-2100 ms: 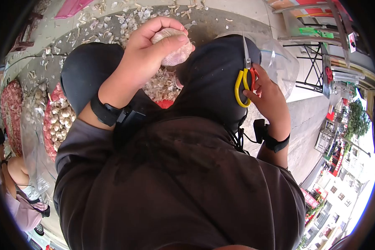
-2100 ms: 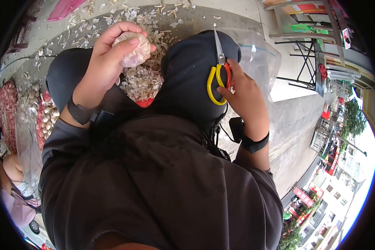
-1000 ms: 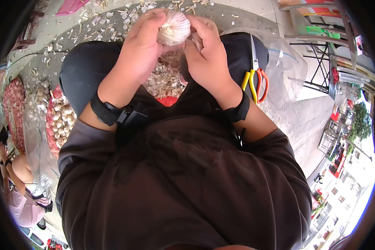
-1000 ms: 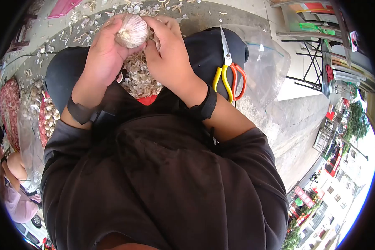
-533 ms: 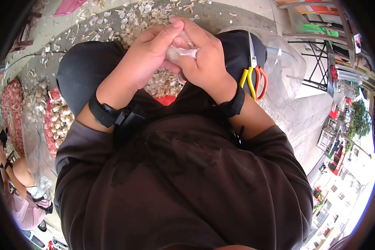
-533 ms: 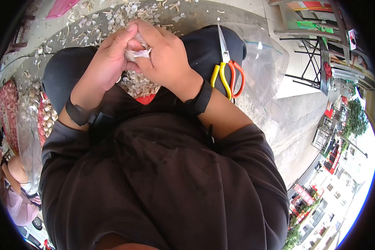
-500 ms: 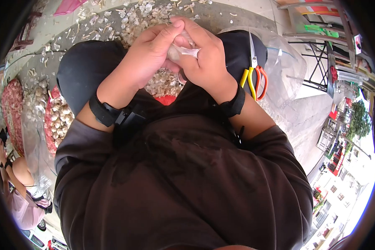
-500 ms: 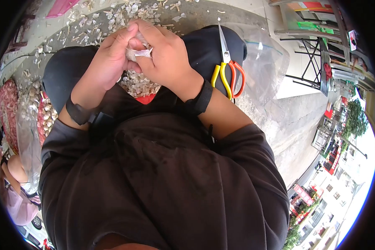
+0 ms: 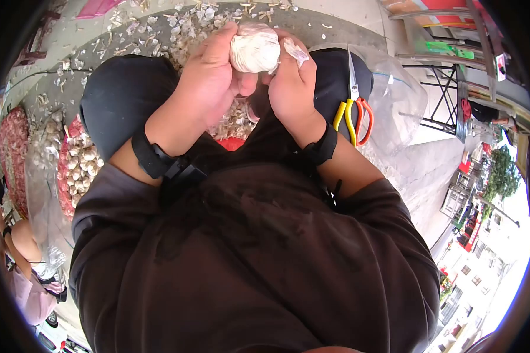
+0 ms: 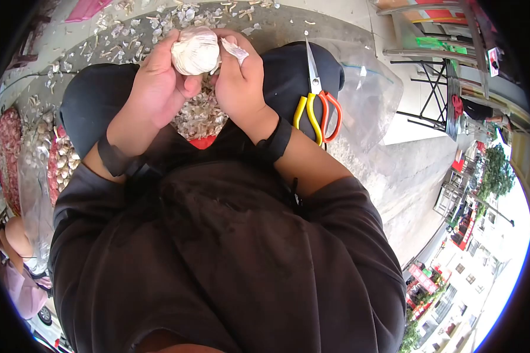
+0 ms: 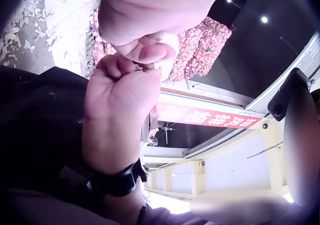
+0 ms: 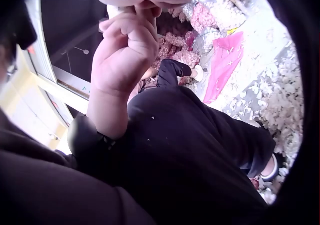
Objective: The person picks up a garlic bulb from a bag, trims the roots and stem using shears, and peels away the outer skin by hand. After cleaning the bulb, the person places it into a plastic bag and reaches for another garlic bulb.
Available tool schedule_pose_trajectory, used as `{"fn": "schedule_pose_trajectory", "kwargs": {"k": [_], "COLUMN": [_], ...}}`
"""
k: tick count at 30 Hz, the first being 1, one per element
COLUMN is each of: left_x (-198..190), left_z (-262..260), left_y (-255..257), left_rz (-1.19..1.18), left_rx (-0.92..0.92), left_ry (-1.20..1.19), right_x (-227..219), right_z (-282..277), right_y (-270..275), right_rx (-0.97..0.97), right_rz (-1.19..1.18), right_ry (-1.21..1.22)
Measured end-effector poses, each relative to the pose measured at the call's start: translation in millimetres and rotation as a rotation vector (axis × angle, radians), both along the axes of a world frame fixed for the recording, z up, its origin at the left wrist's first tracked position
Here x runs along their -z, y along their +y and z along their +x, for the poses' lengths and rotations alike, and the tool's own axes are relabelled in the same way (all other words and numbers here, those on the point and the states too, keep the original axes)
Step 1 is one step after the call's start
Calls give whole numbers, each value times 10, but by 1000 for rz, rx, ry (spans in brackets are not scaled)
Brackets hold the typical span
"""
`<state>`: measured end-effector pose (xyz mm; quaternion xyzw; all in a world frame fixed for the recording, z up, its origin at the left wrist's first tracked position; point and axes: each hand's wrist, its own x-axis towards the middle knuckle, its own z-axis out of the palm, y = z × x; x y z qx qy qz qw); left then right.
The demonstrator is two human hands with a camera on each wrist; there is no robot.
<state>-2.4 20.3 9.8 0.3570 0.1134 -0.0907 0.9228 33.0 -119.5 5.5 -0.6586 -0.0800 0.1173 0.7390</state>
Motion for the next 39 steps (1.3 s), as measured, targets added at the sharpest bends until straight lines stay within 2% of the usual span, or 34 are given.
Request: {"fn": "schedule_pose_trajectory", "kwargs": {"k": [3, 4, 7, 8, 11, 12, 15, 16, 19, 22, 25, 28, 30, 32, 34, 35, 37, 38, 39], "left_x": [-55, -45, -53, -57, -38, -7, -56, -81, -25, -35, -51, -118, -144, -140, -92, -78, -52, -19, 21], "left_z": [38, 40, 28, 20, 4, 7, 8, 10, 23, 16, 7, -6, -8, -2, -5, -15, -31, -41, -54], "left_y": [68, 101, 181, 199, 262, 305, 297, 279, 240, 137, 194, 192, 144, 137, 154, 126, 33, 34, 56], "left_rz": [60, 82, 91, 66, 8, -2, 45, 73, 101, 217, 67, 133, 143, 149, 150, 222, 364, 422, 480], "left_rx": [-55, -51, -75, -70, -9, 38, 150, 182, 145, 85, 217, 167, 109, 88, 102, 74, 23, 73, 121], "left_ry": [19, 0, 28, 19, -2, -3, 51, 78, 106, 157, 25, -40, -22, 3, 37, 49, 69, 64, 58], "right_x": [69, 95, 44, 3, -35, -11, -101, -16, -78, -56, -206, -212, -88, 49, 72, 78, -43, -84, -77], "right_z": [65, 113, 138, 107, 108, 82, 54, 106, 100, 59, -57, -29, 35, 72, 139, 152, 65, 31, 29], "right_y": [33, -18, -89, -83, -59, -37, -50, -51, -85, -77, -105, -54, -58, -103, -103, -102, -62, -49, -49], "right_rx": [29, -10, 0, -38, -286, -404, -402, -360, -268, -178, -140, -18, 64, 21, -27, -50, -136, -177, -169], "right_rz": [-108, -166, -713, -704, -286, -109, -81, -172, -481, -389, -298, -334, -738, -747, -449, -301, -500, -601, -551], "right_ry": [-325, -320, -597, -556, -551, -450, -361, -531, -763, -716, -380, -420, -795, -773, -672, -617, -568, -540, -504]}}
